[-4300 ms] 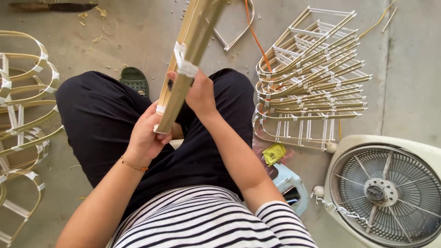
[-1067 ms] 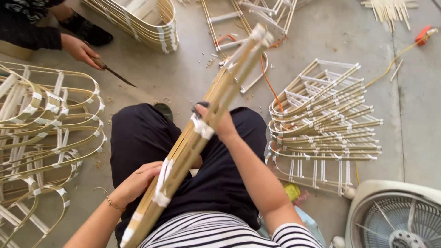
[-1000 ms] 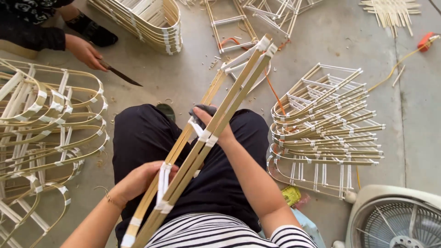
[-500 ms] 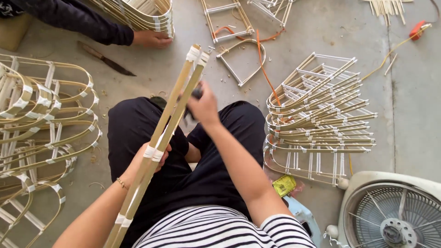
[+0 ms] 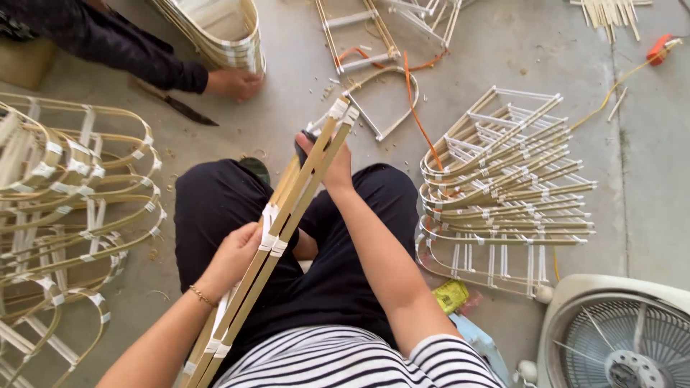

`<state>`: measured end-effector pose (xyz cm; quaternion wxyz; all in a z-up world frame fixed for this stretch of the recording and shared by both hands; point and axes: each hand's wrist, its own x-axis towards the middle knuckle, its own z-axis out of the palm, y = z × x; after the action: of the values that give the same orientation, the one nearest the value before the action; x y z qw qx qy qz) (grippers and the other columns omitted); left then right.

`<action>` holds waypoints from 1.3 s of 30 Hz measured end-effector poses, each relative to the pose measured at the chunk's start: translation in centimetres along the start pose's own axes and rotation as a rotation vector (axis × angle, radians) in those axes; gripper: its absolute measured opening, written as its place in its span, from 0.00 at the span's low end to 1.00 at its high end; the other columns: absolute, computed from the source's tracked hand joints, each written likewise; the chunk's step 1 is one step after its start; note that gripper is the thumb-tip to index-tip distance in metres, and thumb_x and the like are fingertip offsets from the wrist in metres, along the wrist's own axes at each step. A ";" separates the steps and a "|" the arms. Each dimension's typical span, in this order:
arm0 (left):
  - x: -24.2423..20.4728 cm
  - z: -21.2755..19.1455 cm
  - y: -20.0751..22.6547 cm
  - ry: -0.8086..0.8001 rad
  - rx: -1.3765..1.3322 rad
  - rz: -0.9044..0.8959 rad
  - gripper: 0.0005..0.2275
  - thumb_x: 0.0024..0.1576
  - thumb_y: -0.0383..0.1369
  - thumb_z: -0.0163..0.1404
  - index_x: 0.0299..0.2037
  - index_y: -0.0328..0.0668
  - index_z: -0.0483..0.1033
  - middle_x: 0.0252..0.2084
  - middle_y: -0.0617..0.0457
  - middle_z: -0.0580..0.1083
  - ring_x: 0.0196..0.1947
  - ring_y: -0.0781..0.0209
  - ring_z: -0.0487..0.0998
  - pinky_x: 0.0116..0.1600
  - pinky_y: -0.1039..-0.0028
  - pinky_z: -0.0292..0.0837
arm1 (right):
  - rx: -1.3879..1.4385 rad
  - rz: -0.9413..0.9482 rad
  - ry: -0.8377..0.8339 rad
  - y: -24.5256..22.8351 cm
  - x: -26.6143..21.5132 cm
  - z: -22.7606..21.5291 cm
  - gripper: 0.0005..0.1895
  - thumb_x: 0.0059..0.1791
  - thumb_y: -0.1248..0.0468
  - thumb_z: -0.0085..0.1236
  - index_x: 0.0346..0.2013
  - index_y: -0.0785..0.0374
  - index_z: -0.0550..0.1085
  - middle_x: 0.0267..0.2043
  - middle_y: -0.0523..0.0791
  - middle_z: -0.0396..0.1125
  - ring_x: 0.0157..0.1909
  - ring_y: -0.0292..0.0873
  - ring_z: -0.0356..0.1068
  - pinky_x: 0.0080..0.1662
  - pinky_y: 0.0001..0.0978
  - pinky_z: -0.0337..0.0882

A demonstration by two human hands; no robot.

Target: Assembling and trimming bamboo frame components for furniture or storage items.

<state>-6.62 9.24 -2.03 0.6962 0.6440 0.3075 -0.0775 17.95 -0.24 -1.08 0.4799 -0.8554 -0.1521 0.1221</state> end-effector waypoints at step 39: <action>-13.1 -5.6 10.9 0.370 0.781 0.405 0.26 0.55 0.37 0.57 0.65 0.37 0.72 0.41 0.45 0.80 0.34 0.54 0.83 0.42 0.67 0.78 | 0.805 0.155 -0.389 1.3 -8.1 -8.6 0.13 0.54 0.62 0.60 0.49 0.67 0.78 0.39 0.40 0.73 0.42 0.30 0.70 0.48 0.23 0.71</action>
<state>-13.48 12.45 14.23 0.3368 0.9074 0.2426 0.0658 13.76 -10.70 2.68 0.7262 -0.5708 -0.1153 0.3655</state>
